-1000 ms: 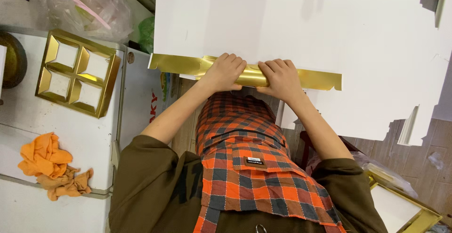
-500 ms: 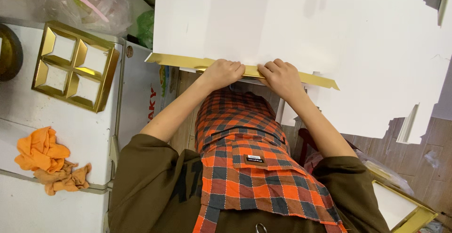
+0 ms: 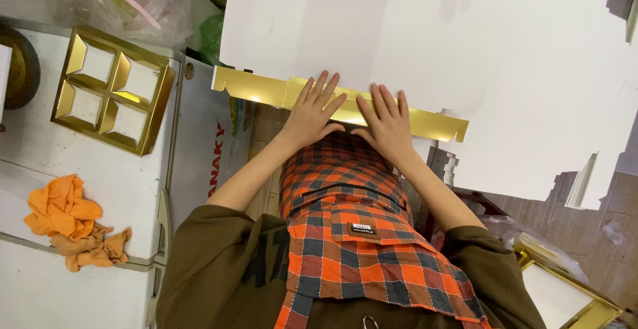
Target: The person assembles a gold-colored divided tray by applying adhesive tape to the internal dividers. They then handle a white cardboard sheet, placing it over the tray and folding the edges to fit the structure.
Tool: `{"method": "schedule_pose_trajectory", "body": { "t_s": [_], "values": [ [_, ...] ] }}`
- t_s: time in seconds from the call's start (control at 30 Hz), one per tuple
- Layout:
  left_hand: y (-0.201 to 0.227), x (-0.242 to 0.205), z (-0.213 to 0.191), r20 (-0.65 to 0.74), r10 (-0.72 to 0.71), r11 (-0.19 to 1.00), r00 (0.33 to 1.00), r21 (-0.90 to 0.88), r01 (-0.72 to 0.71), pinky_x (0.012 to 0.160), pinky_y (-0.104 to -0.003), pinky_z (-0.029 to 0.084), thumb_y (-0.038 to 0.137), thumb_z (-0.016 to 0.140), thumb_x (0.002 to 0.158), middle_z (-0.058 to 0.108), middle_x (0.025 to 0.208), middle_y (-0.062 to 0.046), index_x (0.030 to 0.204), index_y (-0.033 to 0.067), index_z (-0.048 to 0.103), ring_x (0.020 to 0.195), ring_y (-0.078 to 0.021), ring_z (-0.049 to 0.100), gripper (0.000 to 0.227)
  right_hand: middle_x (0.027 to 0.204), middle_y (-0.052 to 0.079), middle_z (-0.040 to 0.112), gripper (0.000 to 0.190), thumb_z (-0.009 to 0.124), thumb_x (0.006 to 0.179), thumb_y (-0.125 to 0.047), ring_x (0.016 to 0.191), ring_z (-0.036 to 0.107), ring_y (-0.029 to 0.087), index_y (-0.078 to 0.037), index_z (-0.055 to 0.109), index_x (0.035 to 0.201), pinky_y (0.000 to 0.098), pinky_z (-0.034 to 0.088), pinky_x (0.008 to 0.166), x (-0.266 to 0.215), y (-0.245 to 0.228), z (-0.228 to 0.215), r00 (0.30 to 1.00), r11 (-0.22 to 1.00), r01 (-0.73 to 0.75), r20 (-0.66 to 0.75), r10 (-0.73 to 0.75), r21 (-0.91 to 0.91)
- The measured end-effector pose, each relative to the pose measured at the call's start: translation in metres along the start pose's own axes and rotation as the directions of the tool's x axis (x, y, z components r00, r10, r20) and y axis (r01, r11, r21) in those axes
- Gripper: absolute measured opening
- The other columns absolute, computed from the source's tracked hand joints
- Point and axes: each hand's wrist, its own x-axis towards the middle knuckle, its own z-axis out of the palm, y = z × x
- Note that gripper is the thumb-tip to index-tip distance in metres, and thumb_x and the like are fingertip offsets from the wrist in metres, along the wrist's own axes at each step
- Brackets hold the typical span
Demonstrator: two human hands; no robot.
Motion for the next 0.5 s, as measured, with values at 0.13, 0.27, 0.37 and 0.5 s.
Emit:
{"method": "schedule_pose_trajectory", "body": {
  "t_s": [0.13,0.27,0.37,0.5],
  "values": [
    [-0.013,0.025,-0.012,0.107,0.012,1.000,0.994,-0.016,-0.010,0.119,-0.059,0.031,0.061,0.081,0.077,0.056,0.139,-0.015,0.132,0.0060,0.056,0.137,-0.0343,0.049,0.082,0.141,0.015,0.055,0.098,0.089,0.072,-0.045,0.134,0.050,0.035,-0.002,0.049,0.151,0.0618,0.032,0.116,0.006,0.015,-0.008,0.995,0.988,-0.090,0.057,0.083,0.126],
    [-0.012,0.033,-0.016,0.008,0.061,0.998,0.998,-0.013,-0.061,0.115,-0.053,0.040,0.058,0.081,0.071,0.060,0.134,-0.015,0.146,-0.0029,0.053,0.130,-0.0317,0.056,0.101,0.133,0.014,0.057,0.104,0.092,0.065,-0.041,0.126,0.054,0.034,0.000,0.050,0.150,0.0621,0.035,0.116,0.013,0.029,-0.008,0.993,0.982,-0.107,0.073,0.096,0.158],
    [-0.008,0.031,-0.009,-0.007,0.075,0.996,0.997,0.039,-0.074,0.111,-0.054,0.043,0.059,0.081,0.070,0.060,0.132,-0.015,0.141,-0.0027,0.054,0.128,-0.0310,0.057,0.098,0.129,0.014,0.058,0.106,0.094,0.058,-0.042,0.122,0.055,0.035,0.000,0.052,0.146,0.0640,0.036,0.114,0.012,0.028,-0.007,0.993,0.980,-0.105,0.074,0.093,0.169],
    [-0.008,0.024,0.000,-0.083,0.065,0.998,0.994,0.023,-0.063,0.112,-0.054,0.043,0.058,0.081,0.073,0.060,0.136,-0.014,0.142,-0.0017,0.053,0.130,-0.0303,0.056,0.095,0.129,0.015,0.059,0.104,0.093,0.060,-0.047,0.121,0.056,0.035,-0.001,0.055,0.146,0.0647,0.037,0.113,0.008,0.034,-0.009,0.998,0.977,-0.054,0.037,0.047,0.208]
  ]
}}
